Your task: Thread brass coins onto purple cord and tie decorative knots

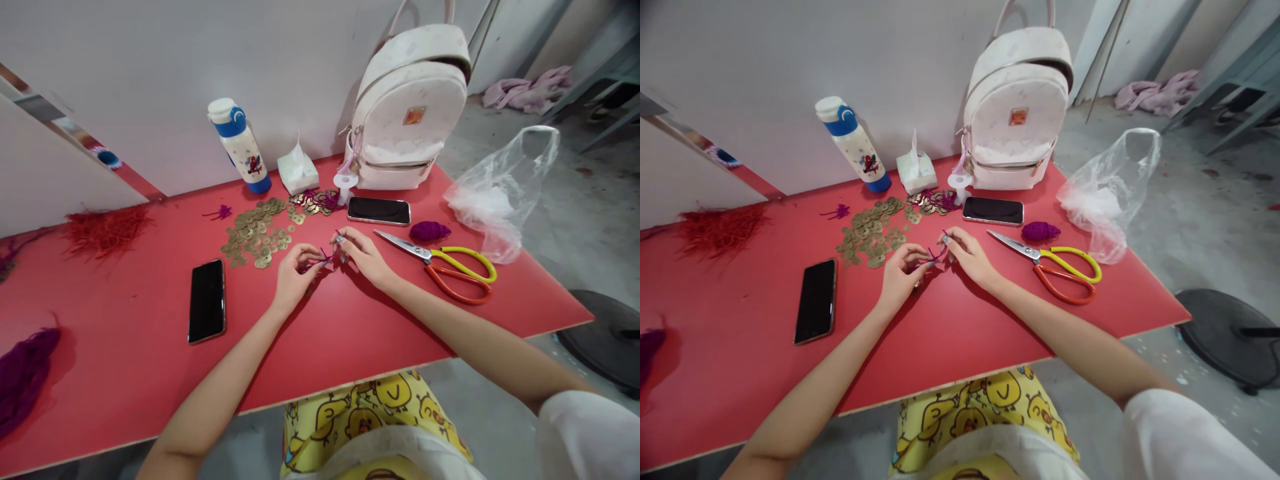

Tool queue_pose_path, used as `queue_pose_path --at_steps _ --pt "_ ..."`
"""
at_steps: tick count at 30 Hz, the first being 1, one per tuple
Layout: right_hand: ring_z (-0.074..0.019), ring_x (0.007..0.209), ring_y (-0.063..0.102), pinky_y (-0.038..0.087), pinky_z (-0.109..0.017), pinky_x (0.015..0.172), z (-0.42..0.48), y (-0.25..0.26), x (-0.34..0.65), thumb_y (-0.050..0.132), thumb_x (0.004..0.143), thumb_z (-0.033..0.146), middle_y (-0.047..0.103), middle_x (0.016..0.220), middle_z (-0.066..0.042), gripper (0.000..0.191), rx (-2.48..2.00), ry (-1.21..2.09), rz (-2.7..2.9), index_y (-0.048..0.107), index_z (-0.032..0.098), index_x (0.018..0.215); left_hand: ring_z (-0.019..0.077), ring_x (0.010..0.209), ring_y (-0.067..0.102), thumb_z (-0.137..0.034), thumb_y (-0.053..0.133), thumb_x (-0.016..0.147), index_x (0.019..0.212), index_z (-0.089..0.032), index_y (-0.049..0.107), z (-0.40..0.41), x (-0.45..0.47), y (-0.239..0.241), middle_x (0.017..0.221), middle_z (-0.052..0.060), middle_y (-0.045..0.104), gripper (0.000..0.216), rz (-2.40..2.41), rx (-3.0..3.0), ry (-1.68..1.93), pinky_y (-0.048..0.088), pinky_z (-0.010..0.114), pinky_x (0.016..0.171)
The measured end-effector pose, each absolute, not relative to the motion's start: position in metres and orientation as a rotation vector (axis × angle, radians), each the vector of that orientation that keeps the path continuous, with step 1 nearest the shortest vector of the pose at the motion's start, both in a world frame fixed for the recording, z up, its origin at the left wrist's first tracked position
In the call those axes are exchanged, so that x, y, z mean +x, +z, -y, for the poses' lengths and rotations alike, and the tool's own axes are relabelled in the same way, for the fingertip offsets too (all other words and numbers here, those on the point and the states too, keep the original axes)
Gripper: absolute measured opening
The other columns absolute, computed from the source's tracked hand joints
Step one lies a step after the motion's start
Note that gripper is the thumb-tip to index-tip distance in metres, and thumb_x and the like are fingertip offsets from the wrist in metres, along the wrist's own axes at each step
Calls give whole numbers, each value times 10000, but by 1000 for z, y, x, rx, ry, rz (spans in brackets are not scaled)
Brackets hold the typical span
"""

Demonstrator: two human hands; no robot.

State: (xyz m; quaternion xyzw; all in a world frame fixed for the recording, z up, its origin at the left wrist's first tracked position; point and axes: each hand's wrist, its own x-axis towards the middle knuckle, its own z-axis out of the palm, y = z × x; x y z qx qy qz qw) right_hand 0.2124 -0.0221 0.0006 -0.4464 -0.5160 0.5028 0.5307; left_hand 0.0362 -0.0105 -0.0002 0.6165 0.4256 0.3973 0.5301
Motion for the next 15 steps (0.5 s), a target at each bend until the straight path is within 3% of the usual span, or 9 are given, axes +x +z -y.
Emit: queue_pose_path --at_steps 5,9,15 --pt "-103 487 526 392 -209 448 26 -1 212 621 846 477 591 605 23 326 -1203 1187 1466 620 167 947 58 421 511 -300 730 747 981 -214 475 12 36 1 813 7 723 357 -1051 1424 929 401 185 452" --pt "-112 500 547 415 -217 474 27 -1 211 701 781 424 628 600 1 295 -1217 1134 1452 675 150 886 56 388 496 -312 745 734 1017 -225 431 13 37 0 753 -23 715 431 -1051 1397 926 382 175 427" --pt "-79 452 468 362 -195 397 24 2 212 698 757 432 629 610 -7 292 -1149 1234 1267 634 147 761 57 329 458 -317 735 737 1036 -233 403 13 37 2 756 -34 714 454 -1039 1331 930 353 175 344"
